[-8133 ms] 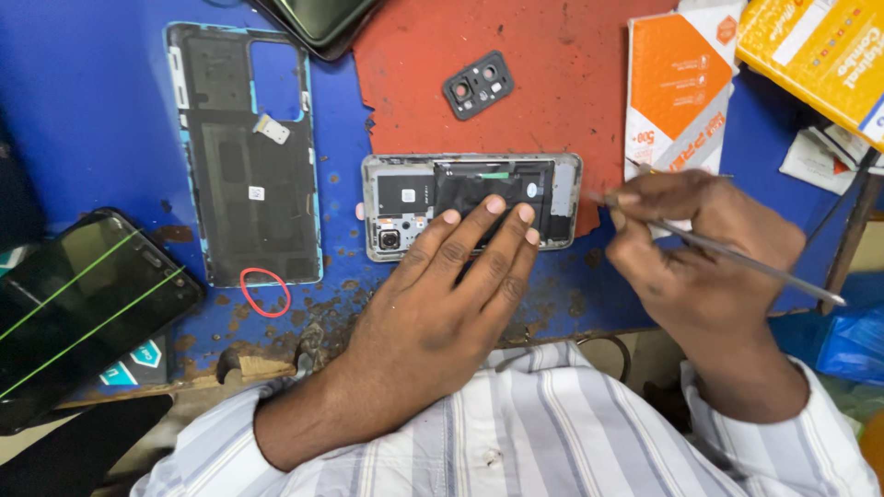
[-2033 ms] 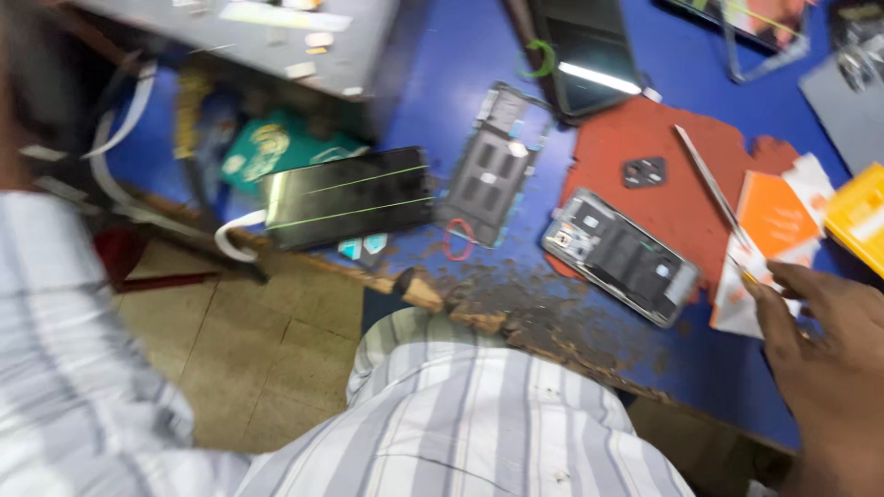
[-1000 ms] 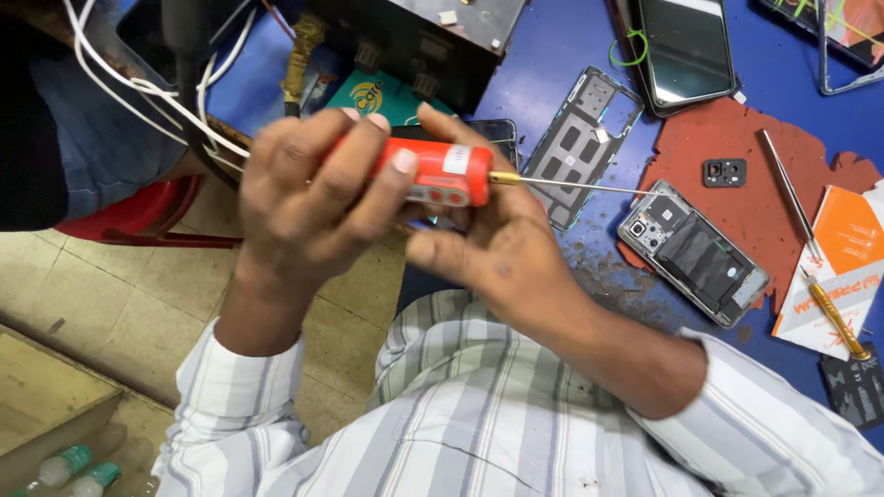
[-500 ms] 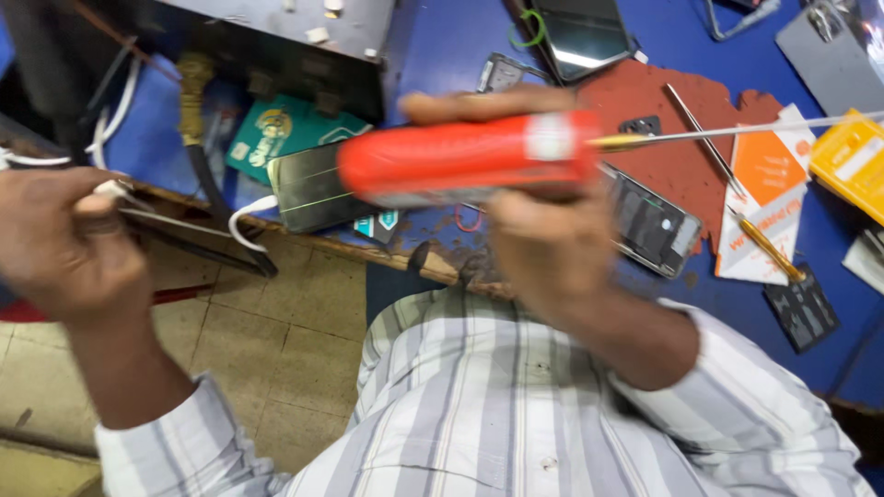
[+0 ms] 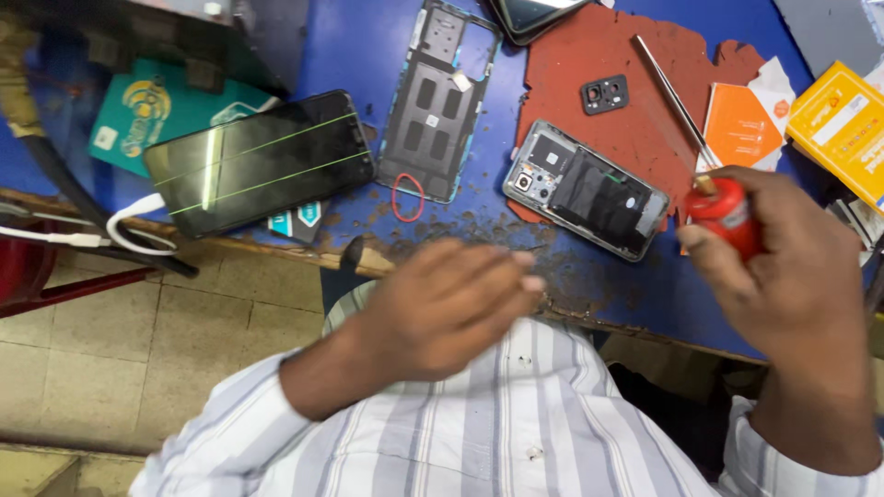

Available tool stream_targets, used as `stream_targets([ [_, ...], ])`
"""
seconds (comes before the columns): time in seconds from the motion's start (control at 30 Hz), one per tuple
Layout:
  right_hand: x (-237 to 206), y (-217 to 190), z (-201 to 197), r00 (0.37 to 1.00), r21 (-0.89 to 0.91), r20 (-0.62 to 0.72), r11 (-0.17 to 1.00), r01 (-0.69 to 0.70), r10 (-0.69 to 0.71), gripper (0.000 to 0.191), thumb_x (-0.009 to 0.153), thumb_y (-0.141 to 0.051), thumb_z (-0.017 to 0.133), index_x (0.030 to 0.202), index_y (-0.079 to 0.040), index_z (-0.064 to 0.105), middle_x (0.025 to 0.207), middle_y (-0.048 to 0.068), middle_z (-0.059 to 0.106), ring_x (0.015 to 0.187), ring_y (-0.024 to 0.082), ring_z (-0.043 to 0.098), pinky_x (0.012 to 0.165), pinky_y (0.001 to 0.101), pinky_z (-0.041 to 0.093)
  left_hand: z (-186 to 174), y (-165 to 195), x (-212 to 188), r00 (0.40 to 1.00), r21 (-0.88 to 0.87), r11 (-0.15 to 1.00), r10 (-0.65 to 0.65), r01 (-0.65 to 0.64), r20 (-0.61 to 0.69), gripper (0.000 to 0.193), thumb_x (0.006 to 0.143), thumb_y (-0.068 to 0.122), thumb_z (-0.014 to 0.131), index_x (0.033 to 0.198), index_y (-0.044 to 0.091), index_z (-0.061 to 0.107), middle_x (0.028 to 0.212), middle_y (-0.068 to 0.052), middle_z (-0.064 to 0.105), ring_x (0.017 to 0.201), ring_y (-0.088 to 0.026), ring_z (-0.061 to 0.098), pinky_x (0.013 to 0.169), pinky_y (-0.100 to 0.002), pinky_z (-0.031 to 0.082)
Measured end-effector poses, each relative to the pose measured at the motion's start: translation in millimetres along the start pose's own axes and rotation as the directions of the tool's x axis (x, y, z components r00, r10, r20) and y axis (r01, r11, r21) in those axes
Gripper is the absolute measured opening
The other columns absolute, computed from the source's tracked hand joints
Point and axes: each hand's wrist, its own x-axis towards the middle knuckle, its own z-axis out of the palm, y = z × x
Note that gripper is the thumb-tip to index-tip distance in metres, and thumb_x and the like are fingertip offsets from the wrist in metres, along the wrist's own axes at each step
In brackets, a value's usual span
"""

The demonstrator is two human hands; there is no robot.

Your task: The person uses a screwdriver and tweezers to remove screws and small components from a disassembled smartphone. They then apply glue to the phone's interior and place a camera module into position.

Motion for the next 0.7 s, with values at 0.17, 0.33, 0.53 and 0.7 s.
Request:
stream_targets([
  [0.17, 22.7, -11.9, 8.4, 0.997, -0.345, 0.000, 0.936, 0.072, -0.077, 0.041, 0.080, -0.021, 0.085, 0.116, -0.005, 0.072, 0.092, 0.012, 0.068, 0.080, 0.032, 0.069, 0.065, 0.0398, 0.054, 54.3, 0.2, 52.0, 0.996, 0.119, 0.992, 0.027, -0.037, 0.081, 0.028, 0.101, 0.014, 0.065, 0.123, -0.002, 0.069, 0.132, -0.018, 0.067, 0.125, -0.030, 0.064, 0.106, -0.044, 0.049],
  [0.33, 50.7, -18.0, 13.5, 0.995, -0.371, 0.067, 0.924, 0.093, -0.074, 0.047, 0.075, -0.025, 0.086, 0.116, -0.005, 0.074, 0.088, 0.009, 0.069, 0.071, 0.028, 0.068, 0.057, 0.0380, 0.053, 72.5, -14.2, 73.3, 0.985, 0.326, 0.945, -0.052, -0.004, 0.164, 0.030, 0.096, 0.013, 0.063, 0.120, -0.003, 0.072, 0.130, -0.015, 0.067, 0.127, -0.027, 0.062, 0.113, -0.042, 0.046],
  [0.53, 72.5, -11.8, 17.9, 0.988, -0.399, 0.115, 0.907, 0.136, -0.098, 0.046, 0.077, -0.028, 0.086, 0.115, -0.005, 0.075, 0.084, 0.008, 0.068, 0.070, 0.025, 0.068, 0.056, 0.0355, 0.052, 77.3, -25.4, 76.5, 0.976, 0.247, 0.968, -0.091, 0.041, 0.196, 0.025, 0.101, 0.013, 0.063, 0.119, -0.003, 0.072, 0.131, -0.016, 0.067, 0.128, -0.027, 0.062, 0.115, -0.042, 0.045],
  [0.7, 76.0, -3.8, 15.6, 0.982, -0.461, 0.168, 0.874, 0.153, -0.083, 0.046, 0.079, -0.032, 0.086, 0.113, -0.003, 0.075, 0.082, 0.008, 0.069, 0.073, 0.023, 0.069, 0.057, 0.0341, 0.052, 77.5, -33.9, 80.8, 0.969, 0.222, 0.974, -0.095, 0.044, 0.228, 0.027, 0.100, 0.015, 0.062, 0.118, -0.002, 0.072, 0.132, -0.017, 0.066, 0.127, -0.028, 0.062, 0.114, -0.042, 0.046],
])
